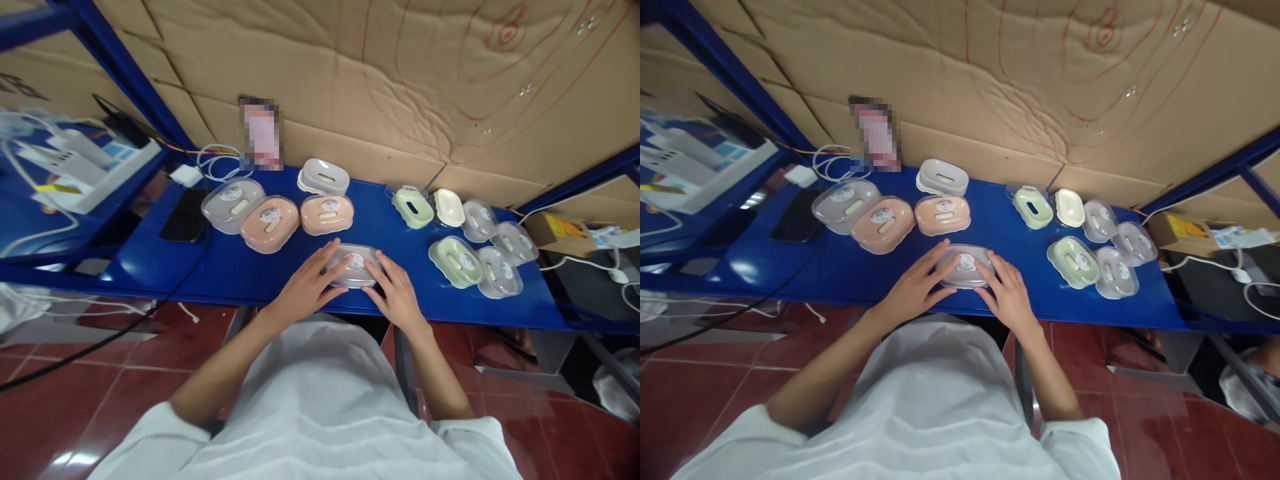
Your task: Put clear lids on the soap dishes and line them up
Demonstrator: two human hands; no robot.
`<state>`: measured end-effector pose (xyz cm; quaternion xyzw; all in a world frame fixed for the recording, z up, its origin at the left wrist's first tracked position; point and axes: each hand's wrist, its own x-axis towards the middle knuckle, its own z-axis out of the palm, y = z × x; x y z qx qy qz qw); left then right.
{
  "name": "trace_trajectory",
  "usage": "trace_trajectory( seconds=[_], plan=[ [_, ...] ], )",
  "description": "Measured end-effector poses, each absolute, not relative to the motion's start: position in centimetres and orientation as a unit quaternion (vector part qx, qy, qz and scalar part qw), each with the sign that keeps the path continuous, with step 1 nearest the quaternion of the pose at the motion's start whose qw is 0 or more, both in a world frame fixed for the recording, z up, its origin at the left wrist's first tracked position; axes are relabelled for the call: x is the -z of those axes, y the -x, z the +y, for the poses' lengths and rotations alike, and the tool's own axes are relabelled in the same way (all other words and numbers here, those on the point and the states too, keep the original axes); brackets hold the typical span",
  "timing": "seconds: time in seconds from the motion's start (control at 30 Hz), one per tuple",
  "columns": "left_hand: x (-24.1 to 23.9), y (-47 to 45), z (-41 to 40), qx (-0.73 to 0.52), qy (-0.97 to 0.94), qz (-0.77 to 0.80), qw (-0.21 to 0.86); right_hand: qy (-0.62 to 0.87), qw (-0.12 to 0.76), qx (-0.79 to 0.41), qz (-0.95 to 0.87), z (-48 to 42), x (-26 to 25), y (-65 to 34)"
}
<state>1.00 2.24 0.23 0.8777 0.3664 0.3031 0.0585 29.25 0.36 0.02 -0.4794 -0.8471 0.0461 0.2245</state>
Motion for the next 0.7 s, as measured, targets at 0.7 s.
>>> trace_trajectory(
  seconds=[0.7],
  plan=[
    [-5.1, -2.5, 18.7, -0.166, -0.793, 0.586, -0.015, 0.592, 0.251, -0.032, -0.765, 5.2, 0.4, -29.7]
  ],
)
